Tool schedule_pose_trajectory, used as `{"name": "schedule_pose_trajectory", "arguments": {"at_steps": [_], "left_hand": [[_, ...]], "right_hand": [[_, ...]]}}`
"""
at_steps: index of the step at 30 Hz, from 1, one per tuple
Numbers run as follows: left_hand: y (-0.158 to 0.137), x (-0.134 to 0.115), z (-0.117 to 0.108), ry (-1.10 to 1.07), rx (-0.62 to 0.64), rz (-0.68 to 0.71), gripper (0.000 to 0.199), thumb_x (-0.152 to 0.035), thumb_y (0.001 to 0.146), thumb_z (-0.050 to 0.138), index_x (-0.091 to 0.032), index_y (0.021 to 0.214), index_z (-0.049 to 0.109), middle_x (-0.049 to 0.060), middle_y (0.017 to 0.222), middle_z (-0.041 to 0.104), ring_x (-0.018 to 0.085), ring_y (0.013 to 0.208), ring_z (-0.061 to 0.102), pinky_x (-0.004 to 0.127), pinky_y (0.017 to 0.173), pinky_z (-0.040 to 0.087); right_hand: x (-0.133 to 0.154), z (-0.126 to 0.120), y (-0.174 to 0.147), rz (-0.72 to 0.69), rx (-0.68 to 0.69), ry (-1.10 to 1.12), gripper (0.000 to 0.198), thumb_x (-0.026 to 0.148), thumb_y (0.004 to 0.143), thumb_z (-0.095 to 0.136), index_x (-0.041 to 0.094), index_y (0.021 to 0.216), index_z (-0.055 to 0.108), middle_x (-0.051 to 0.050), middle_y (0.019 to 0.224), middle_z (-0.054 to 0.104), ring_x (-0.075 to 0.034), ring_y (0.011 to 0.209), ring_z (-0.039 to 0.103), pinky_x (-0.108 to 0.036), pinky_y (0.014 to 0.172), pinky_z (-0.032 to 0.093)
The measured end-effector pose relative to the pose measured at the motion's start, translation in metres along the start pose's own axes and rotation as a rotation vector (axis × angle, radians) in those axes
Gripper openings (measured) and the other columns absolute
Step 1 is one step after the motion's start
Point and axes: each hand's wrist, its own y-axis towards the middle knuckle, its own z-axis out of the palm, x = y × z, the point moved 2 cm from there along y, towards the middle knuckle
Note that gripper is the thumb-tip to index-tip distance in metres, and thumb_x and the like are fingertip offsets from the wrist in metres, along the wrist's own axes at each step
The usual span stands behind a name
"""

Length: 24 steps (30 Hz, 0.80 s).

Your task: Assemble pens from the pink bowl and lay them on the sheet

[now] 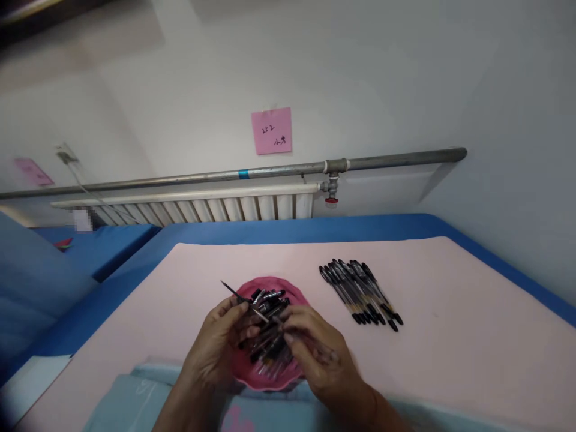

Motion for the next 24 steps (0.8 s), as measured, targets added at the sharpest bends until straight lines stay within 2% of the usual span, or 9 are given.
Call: {"name": "schedule_pose_trajectory", "arguments": {"at_steps": [6, 18, 24], "left_hand": [[-0.0024, 0.0006, 0.0027, -0.204, 0.017, -0.029, 0.018, -0.019, 0.068, 0.068, -0.015, 0.077, 0.052, 0.005, 0.071, 0.069, 0.014, 0.058, 0.065, 0.024, 0.057, 0.053], [-0.0010, 0.0061, 0.0054, -0.216, 0.039, -0.101, 0.013, -0.019, 0.075, 0.062, -0.012, 0.083, 0.056, 0.009, 0.077, 0.070, 0.015, 0.064, 0.067, 0.024, 0.057, 0.054], [-0.0007, 0.0070, 0.0054, -0.223, 0.038, -0.103, 0.016, -0.021, 0.073, 0.065, -0.013, 0.082, 0.055, 0.010, 0.080, 0.069, 0.015, 0.064, 0.067, 0.024, 0.056, 0.054]], "right_hand": [[0.0031, 0.0077, -0.0040, 0.005, -0.012, 0.085, 0.022, 0.010, 0.081, 0.054, 0.027, 0.094, 0.061, -0.005, 0.094, 0.068, -0.021, 0.089, 0.065, -0.034, 0.077, 0.057], [0.0017, 0.0051, -0.0050, -0.014, -0.029, 0.066, 0.026, 0.009, 0.081, 0.054, 0.027, 0.098, 0.062, -0.005, 0.097, 0.067, -0.020, 0.091, 0.064, -0.034, 0.079, 0.056], [0.0046, 0.0053, -0.0030, -0.008, -0.037, 0.087, 0.021, 0.012, 0.082, 0.054, 0.026, 0.094, 0.063, -0.006, 0.094, 0.068, -0.021, 0.090, 0.065, -0.032, 0.076, 0.058]]}}
